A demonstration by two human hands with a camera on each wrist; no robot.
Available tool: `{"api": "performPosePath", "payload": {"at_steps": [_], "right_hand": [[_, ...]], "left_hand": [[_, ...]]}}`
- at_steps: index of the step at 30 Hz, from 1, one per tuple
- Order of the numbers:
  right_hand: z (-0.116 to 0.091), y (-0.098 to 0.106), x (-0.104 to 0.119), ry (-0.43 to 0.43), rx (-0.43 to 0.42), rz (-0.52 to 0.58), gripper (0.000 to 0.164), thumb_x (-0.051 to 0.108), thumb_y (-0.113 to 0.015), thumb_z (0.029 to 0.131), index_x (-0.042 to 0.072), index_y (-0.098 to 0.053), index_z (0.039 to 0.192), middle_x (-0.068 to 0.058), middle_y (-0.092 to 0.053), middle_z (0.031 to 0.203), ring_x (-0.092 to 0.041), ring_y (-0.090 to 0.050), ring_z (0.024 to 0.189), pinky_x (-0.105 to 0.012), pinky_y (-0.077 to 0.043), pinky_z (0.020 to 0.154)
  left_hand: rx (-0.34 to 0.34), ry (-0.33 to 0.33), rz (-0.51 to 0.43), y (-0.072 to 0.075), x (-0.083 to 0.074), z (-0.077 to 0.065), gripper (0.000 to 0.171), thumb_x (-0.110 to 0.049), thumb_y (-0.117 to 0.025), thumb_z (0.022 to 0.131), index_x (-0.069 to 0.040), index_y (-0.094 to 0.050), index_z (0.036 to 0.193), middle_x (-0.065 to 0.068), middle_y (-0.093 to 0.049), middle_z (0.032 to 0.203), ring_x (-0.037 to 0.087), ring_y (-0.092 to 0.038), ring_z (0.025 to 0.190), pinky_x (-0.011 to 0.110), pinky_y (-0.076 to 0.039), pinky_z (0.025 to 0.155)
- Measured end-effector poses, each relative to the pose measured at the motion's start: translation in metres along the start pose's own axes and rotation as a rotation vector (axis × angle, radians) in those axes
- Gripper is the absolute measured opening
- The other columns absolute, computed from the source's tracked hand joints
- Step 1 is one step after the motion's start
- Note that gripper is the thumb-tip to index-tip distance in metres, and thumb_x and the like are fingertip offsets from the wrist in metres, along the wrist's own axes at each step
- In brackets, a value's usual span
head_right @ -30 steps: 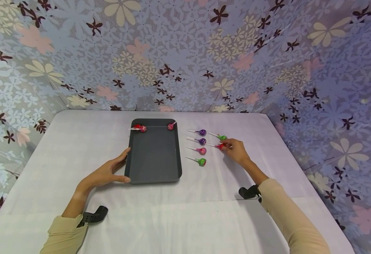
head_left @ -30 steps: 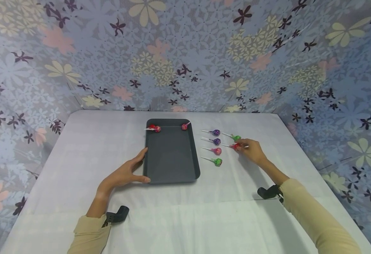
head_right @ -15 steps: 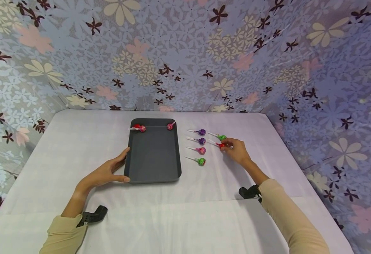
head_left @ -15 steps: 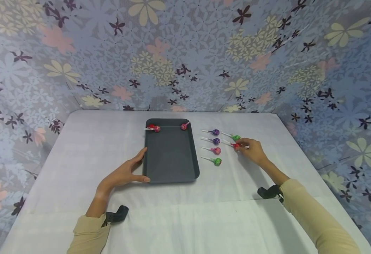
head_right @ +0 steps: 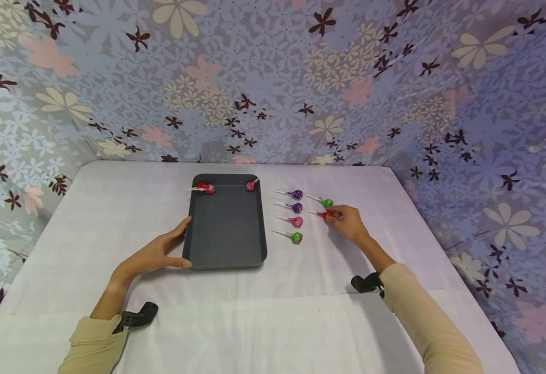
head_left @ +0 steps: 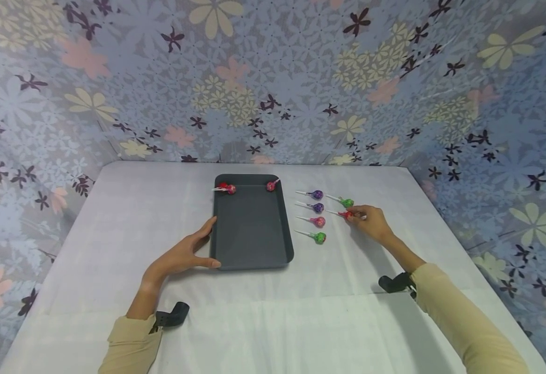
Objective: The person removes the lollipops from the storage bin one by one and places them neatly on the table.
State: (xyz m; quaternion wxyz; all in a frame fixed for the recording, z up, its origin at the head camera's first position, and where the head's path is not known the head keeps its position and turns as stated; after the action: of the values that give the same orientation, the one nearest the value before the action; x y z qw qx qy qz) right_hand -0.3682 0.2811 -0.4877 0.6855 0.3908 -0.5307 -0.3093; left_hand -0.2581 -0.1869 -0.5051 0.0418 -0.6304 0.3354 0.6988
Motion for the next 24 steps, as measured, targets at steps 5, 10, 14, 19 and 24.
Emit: {"api": "performPosePath", "payload": {"at_steps": [5,10,14,19,24], "right_hand": [[0.0,0.001,-0.001,0.004,-0.007,0.006,0.032,0.012,-0.069,0.09,-0.005,-0.068,0.118,-0.02,-0.07,0.1,-0.035,-0.064,0.095,-0.036,-0.049,0.071],[0.0,0.002,-0.001,-0.01,-0.018,0.018,0.034,0.016,-0.072,0.089,-0.003,-0.069,0.117,-0.018,-0.071,0.098,-0.034,-0.064,0.094,-0.03,-0.046,0.067],[0.001,0.005,0.004,-0.005,-0.016,0.024,0.034,0.014,-0.07,0.09,-0.004,-0.067,0.119,-0.022,-0.07,0.105,-0.037,-0.065,0.097,-0.039,-0.053,0.072],[0.006,0.012,0.011,0.034,-0.026,0.008,0.032,0.007,-0.067,0.09,-0.008,-0.065,0.119,-0.027,-0.068,0.112,-0.04,-0.065,0.1,-0.051,-0.058,0.079],[0.015,0.018,0.024,0.065,-0.042,0.012,0.028,0.004,-0.067,0.089,-0.008,-0.067,0.115,-0.027,-0.068,0.109,-0.039,-0.067,0.096,-0.049,-0.06,0.076]], "left_hand": [[0.002,-0.001,0.0,0.0,-0.001,0.0,0.112,-0.027,-0.082,0.08,-0.014,-0.003,0.159,0.01,0.002,0.165,0.034,-0.001,0.151,0.052,-0.015,0.122],[0.003,-0.001,-0.003,0.0,-0.001,0.0,0.112,-0.027,-0.082,0.08,-0.014,-0.003,0.159,0.01,0.002,0.165,0.034,-0.001,0.151,0.051,-0.015,0.122],[0.002,0.002,-0.005,0.0,-0.001,0.0,0.112,-0.027,-0.082,0.08,-0.015,-0.003,0.159,0.01,0.002,0.165,0.034,-0.001,0.151,0.052,-0.015,0.122],[0.004,0.004,-0.006,0.0,-0.002,0.0,0.112,-0.027,-0.082,0.08,-0.014,-0.003,0.159,0.01,0.003,0.165,0.034,-0.001,0.151,0.052,-0.015,0.122],[0.008,0.008,-0.014,0.0,-0.002,0.0,0.113,-0.027,-0.083,0.079,-0.014,-0.003,0.159,0.01,0.003,0.165,0.033,-0.001,0.151,0.05,-0.015,0.122]]}}
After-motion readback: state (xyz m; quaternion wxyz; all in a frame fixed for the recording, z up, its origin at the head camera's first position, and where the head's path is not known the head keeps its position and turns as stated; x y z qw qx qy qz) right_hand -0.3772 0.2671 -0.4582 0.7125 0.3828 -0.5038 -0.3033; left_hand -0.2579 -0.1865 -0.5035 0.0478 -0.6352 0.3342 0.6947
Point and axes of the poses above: each hand's wrist, its own z-axis towards the middle knuckle, its own y-axis out of the back of the hand, x = y × z, the point moved 5 cm from there along z, towards the middle knuckle
